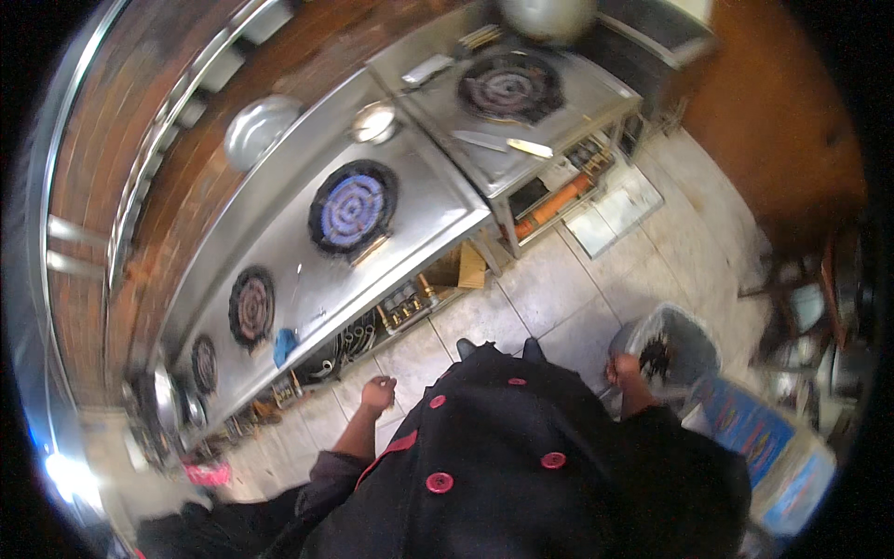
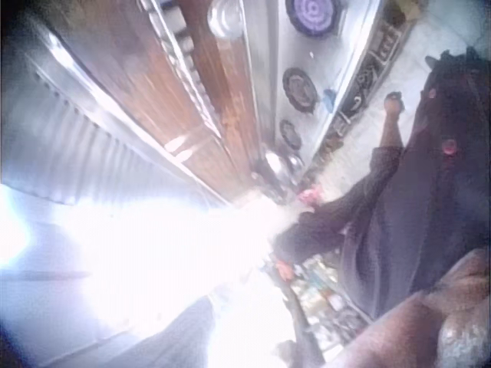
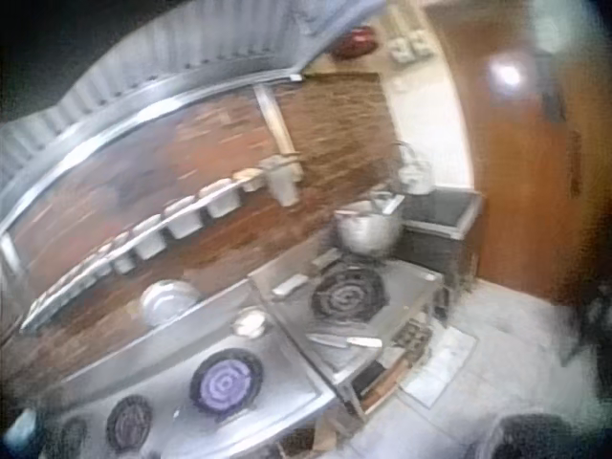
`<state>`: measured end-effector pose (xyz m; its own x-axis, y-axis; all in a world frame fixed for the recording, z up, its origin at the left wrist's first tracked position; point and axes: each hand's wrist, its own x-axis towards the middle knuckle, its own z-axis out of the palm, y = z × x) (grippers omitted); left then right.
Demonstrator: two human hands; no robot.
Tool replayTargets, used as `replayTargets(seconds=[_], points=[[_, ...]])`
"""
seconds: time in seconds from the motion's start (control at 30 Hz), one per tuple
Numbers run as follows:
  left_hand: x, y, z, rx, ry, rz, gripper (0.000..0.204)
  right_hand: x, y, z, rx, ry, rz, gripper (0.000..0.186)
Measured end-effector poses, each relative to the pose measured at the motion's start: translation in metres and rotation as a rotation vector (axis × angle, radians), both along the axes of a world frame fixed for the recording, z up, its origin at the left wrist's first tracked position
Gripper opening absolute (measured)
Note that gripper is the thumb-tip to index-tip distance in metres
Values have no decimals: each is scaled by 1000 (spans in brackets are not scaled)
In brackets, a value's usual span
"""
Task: The person uses a wrench to tighten a gas pipe connection under a commercial stove. After securing the pipe, the person stands up and uses a lighter to ignite the gas burner on the stovetop, adjusting the flame until it stabilizes.
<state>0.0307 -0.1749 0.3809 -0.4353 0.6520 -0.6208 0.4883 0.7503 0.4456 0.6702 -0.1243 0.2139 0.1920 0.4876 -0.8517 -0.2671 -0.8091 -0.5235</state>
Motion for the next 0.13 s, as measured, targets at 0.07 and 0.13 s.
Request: replayTargets(seconds=[0.07, 0.13], points=[[-8, -1, -6, 67, 138, -106, 42, 1, -4, -3, -62, 7, 86, 18], [21, 21, 22, -3, 32, 0, 45, 15, 18, -6, -112, -44, 155, 24]])
